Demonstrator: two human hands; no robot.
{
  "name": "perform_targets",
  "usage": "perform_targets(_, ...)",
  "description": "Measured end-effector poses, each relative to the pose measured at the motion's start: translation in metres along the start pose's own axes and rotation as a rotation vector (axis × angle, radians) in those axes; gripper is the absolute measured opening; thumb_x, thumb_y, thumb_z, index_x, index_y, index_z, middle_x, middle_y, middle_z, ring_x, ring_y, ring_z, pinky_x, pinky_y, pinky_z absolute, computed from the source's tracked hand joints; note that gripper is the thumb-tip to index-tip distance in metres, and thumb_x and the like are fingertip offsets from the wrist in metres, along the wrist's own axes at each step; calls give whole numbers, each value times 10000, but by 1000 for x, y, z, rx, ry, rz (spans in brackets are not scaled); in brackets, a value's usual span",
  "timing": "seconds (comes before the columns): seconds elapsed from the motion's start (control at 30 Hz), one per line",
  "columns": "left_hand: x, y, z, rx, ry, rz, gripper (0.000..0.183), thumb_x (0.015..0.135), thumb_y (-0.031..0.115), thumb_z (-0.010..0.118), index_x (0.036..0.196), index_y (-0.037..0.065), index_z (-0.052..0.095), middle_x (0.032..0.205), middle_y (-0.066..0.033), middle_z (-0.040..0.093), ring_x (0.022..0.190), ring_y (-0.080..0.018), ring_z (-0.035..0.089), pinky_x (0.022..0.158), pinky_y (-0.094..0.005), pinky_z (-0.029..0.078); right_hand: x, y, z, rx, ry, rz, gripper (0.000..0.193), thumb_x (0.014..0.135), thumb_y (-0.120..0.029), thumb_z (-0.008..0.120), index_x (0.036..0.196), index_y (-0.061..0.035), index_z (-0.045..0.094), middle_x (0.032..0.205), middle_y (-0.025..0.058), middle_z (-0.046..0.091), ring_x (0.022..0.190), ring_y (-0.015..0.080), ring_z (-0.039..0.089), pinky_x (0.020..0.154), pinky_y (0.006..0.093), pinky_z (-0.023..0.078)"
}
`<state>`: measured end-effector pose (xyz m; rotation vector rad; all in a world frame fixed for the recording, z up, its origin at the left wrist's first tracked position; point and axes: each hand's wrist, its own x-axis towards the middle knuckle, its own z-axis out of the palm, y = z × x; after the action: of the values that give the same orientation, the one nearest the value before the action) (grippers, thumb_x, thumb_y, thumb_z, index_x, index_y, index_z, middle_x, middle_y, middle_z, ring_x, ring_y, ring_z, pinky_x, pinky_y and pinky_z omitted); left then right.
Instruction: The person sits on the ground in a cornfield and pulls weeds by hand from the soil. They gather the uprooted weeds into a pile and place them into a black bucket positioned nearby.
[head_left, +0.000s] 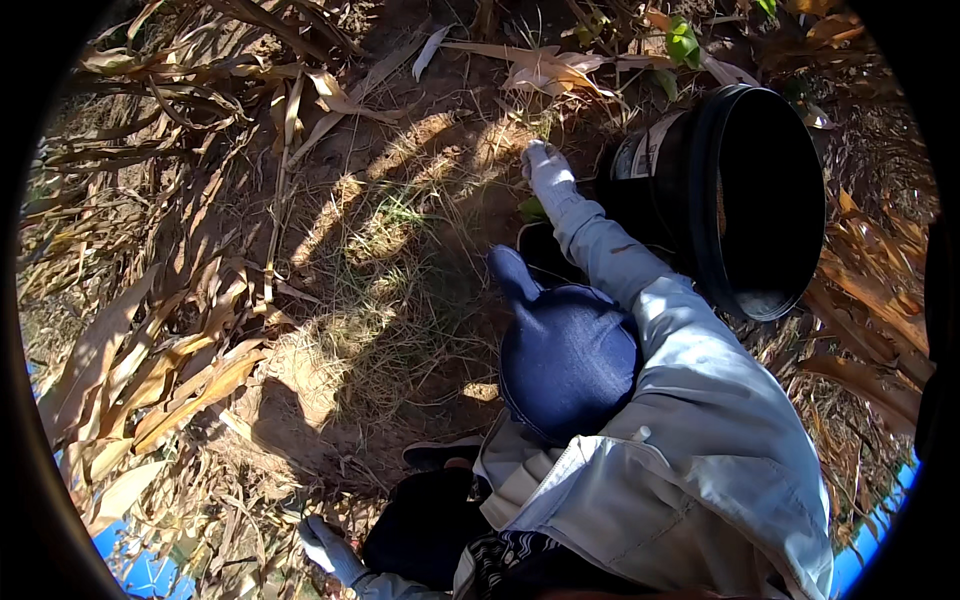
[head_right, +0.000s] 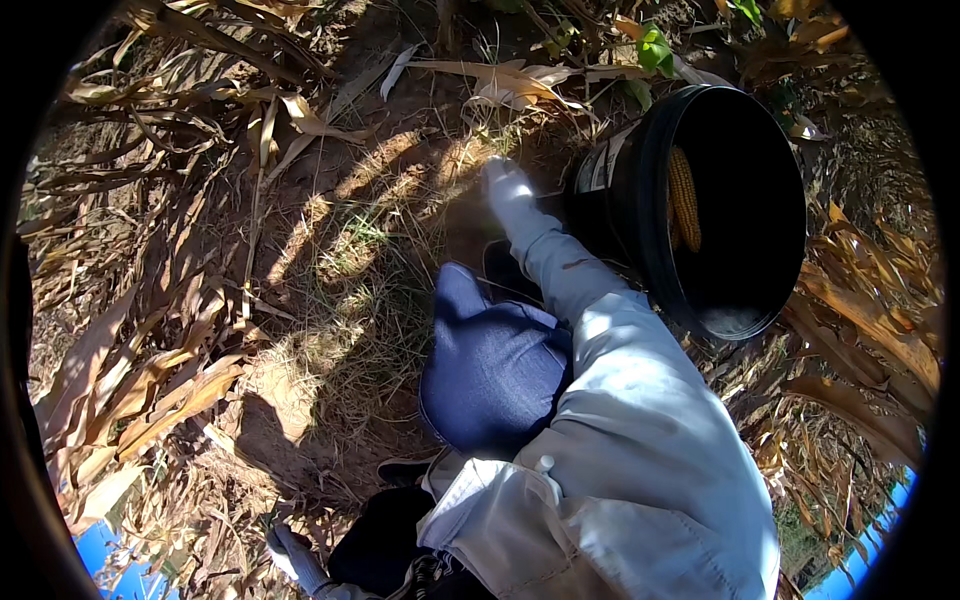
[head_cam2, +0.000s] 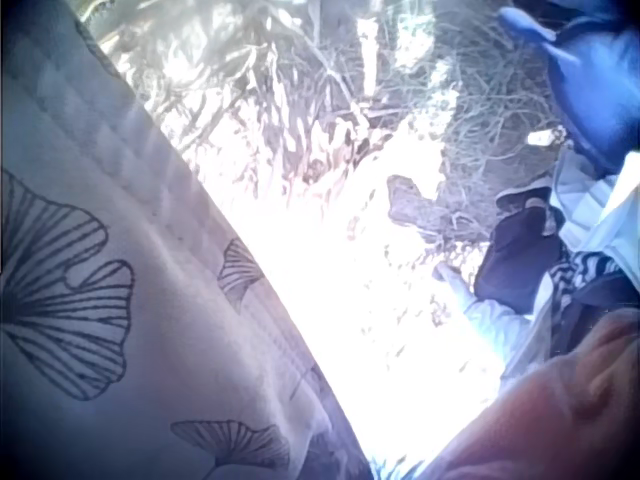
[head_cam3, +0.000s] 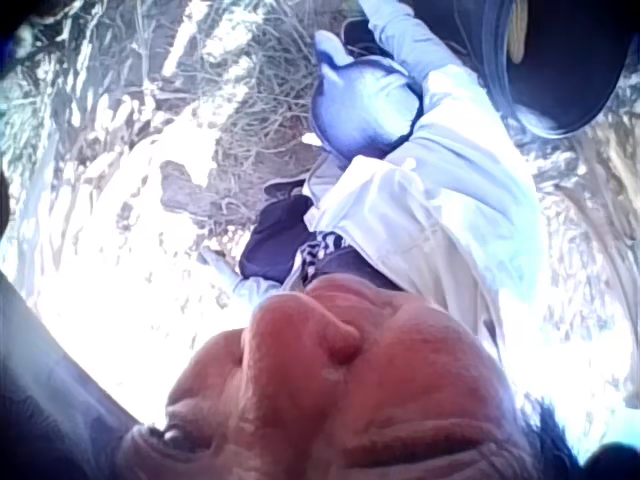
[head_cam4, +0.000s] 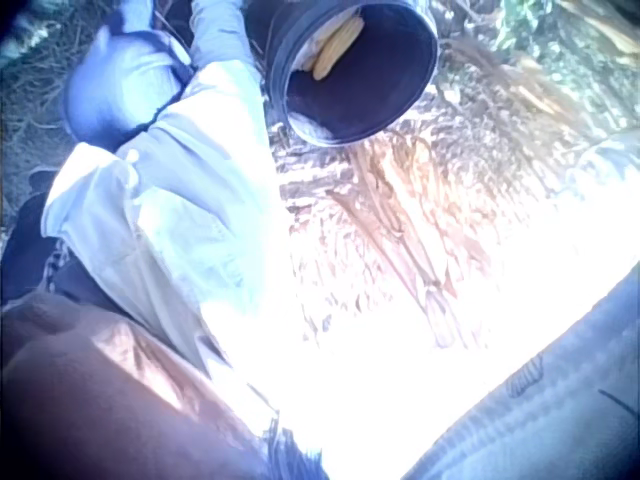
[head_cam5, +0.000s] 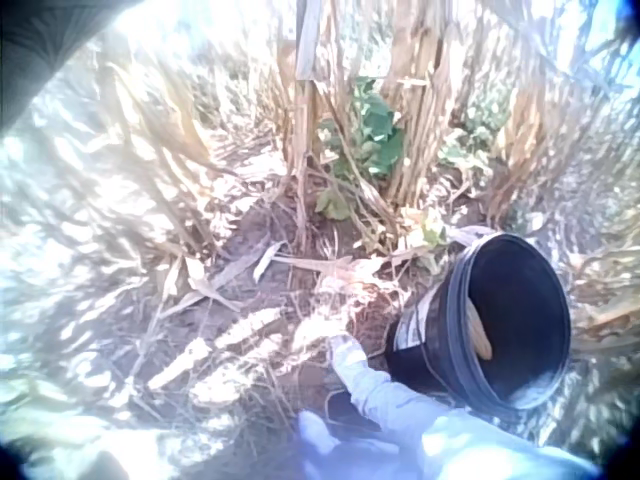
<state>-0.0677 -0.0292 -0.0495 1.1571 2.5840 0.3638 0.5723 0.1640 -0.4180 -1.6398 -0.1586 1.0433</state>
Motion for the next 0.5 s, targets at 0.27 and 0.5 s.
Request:
perform_targets(0.27,-12,9,-4,-215,-41,20,288,1113,225,588,861,114,504,673,55,401,565,-47,343,499,-272,248,-33,-44,-61,631,36,353,449,1146,-537,399,879,-210,550,620,-79,310,474,98,238,457,302,199)
perform_targets(0.5,-13,0,-10,-319,-45,31,295,1115,222,585,868,75,519,665,47,400,592,-56,352,511,-278,276,-79,-71,-43,959,-134,546,446,1165,-471,342,867,-204,540,591,-95,302,456,94,249,447,291,215)
